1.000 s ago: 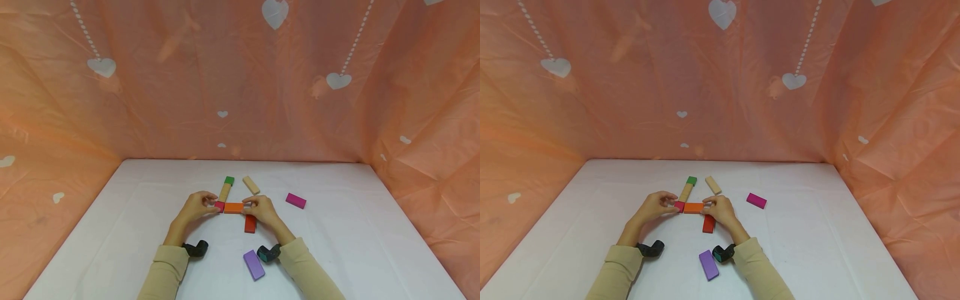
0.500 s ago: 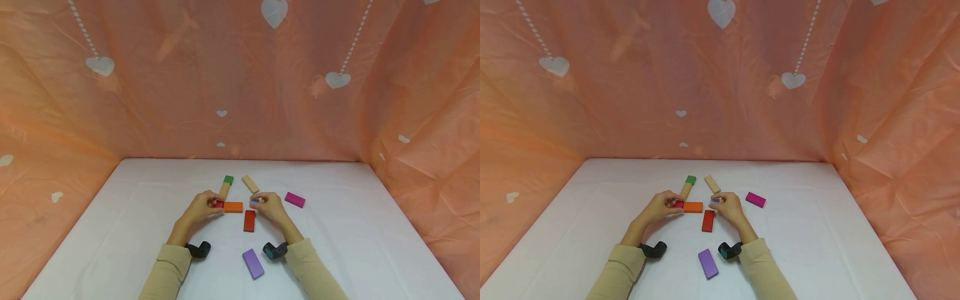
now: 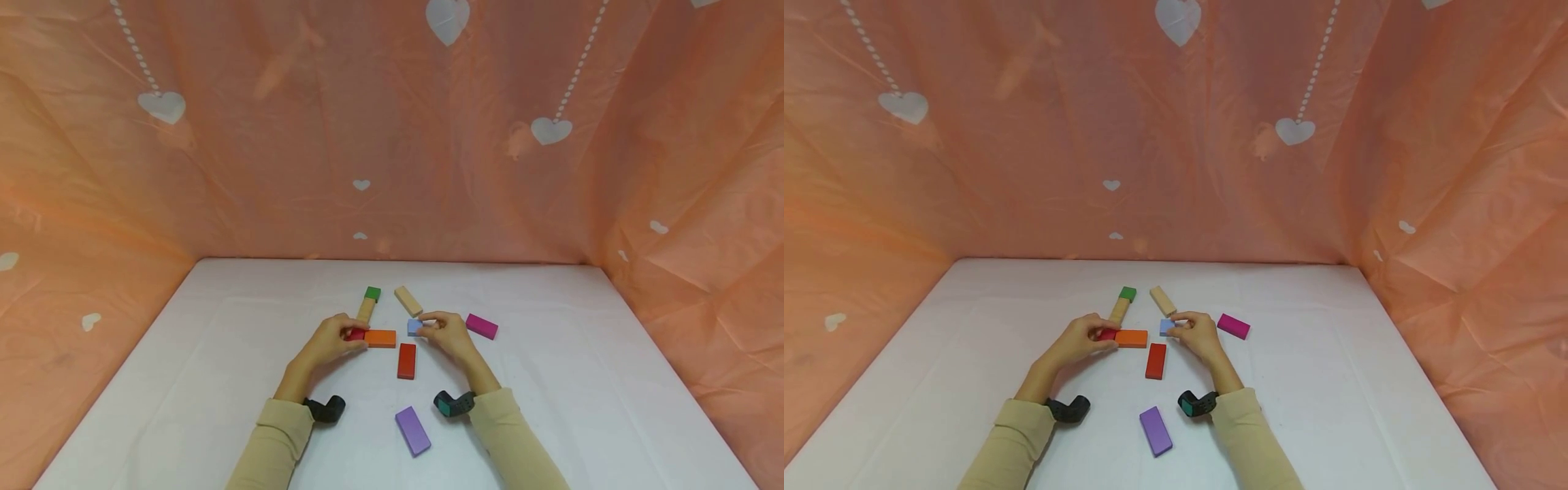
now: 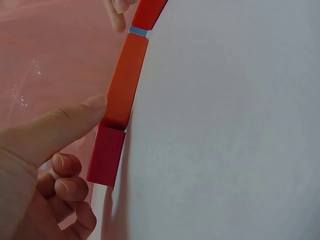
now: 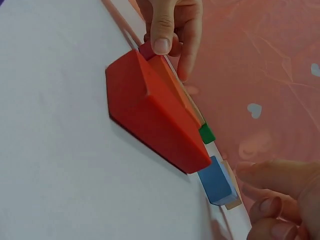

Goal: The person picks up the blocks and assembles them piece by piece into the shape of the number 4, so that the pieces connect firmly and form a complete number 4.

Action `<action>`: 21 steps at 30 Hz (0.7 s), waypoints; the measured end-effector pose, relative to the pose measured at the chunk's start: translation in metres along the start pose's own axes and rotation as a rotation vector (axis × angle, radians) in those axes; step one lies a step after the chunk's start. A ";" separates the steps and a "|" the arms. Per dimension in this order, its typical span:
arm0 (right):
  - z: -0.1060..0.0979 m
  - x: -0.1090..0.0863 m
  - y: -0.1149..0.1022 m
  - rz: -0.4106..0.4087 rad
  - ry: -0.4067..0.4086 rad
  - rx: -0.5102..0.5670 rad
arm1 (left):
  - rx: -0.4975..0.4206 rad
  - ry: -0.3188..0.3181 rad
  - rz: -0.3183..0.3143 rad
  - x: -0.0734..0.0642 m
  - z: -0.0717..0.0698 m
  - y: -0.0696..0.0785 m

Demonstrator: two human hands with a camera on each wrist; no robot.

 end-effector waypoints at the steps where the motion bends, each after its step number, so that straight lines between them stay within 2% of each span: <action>1: 0.000 0.000 0.001 0.004 0.000 0.008 | 0.002 0.000 -0.002 0.000 0.000 0.000; 8: -0.001 0.000 0.001 -0.007 0.007 -0.002 | 0.028 0.021 0.047 -0.001 -0.001 0.004; 21: 0.001 -0.001 0.002 0.011 0.009 -0.041 | 0.026 0.014 0.071 -0.002 -0.001 0.005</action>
Point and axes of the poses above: each hand's wrist, its own x-axis towards the middle knuckle, its own z-axis out of the palm, y = z × x, the point moved 6 cm from there along x, towards the middle knuckle, and after that the axes turned 8 degrees about -z, right-handed, at the moved point
